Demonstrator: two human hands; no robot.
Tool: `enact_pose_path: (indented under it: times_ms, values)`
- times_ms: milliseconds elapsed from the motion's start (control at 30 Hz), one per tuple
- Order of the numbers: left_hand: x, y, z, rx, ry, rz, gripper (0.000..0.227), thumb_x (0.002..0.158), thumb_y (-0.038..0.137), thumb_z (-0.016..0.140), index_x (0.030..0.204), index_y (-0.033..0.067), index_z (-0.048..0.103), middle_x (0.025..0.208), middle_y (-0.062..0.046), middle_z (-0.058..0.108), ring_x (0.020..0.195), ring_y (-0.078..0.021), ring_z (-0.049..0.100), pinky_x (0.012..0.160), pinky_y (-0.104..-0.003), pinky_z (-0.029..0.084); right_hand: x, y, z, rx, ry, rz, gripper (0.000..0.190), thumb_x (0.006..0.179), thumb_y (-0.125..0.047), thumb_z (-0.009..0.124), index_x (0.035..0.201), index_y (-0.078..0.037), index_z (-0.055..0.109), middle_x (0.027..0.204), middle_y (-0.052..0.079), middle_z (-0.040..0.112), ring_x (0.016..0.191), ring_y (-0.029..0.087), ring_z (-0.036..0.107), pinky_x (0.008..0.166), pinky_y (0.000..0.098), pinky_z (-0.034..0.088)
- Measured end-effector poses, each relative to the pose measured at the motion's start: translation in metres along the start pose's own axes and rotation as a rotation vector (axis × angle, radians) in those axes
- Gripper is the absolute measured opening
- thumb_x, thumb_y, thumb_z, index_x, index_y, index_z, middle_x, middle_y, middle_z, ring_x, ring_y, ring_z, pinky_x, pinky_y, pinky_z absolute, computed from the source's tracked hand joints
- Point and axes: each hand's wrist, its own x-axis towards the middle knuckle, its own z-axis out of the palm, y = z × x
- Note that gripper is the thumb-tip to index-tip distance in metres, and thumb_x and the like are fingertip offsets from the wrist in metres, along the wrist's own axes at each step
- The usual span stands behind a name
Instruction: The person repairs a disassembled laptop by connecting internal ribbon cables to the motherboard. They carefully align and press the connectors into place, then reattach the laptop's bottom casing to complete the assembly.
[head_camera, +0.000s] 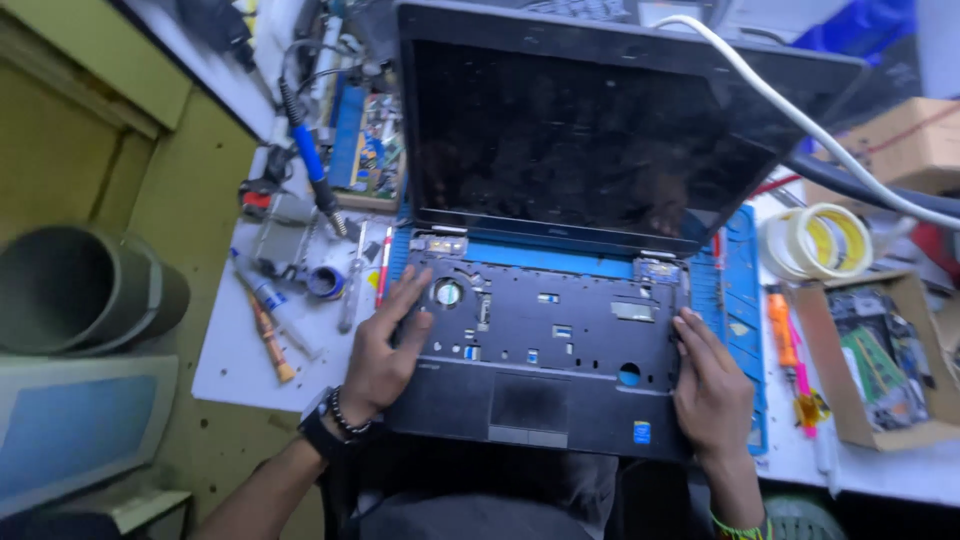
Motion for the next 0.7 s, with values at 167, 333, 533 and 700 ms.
enact_pose_path:
  times_ms: [167,333,533,700]
  values:
    - [-0.004,-0.023,0.014,0.371,-0.045,0.294,0.063,0.104,0.037,0.058,0.156,0.0048,0.040,0.161,-0.013,0.044,0.156,-0.0345,0.029,0.127,-0.052,0.026,-0.002,-0.002,0.001,-0.108,-0.002,-0.055,0.031,0.105,0.001,0.059,0.134,0.007,0.069,0.142,0.023,0.067,0.133,0.036,0.065,0.112,0.0431,0.052]
    - [-0.006,-0.021,0.016,0.565,-0.088,0.322,0.071,0.106,0.034,0.057,0.157,-0.0049,0.028,0.167,-0.024,0.025,0.158,-0.0384,0.021,0.131,-0.051,0.020,-0.003,0.001,0.005,-0.198,0.013,-0.104,0.030,0.108,-0.001,0.063,0.135,0.008,0.072,0.145,0.024,0.069,0.135,0.038,0.065,0.118,0.0440,0.051]
    - [-0.007,-0.024,0.017,0.639,-0.095,0.323,0.056,0.107,0.008,0.049,0.157,-0.0067,0.028,0.166,-0.027,0.025,0.158,-0.0390,0.021,0.132,-0.052,0.018,-0.014,0.005,0.006,-0.413,-0.042,-0.125,0.037,0.112,-0.006,0.065,0.144,0.009,0.073,0.152,0.026,0.071,0.137,0.039,0.070,0.117,0.0426,0.056]
    - [-0.010,-0.019,0.017,0.727,-0.097,0.271,0.052,0.108,0.008,0.038,0.157,-0.0060,0.030,0.167,-0.023,0.028,0.158,-0.0368,0.026,0.132,-0.050,0.020,-0.024,0.015,0.011,-0.421,-0.038,-0.157,0.036,0.114,-0.007,0.071,0.147,0.007,0.077,0.152,0.026,0.075,0.138,0.036,0.073,0.118,0.0402,0.058]
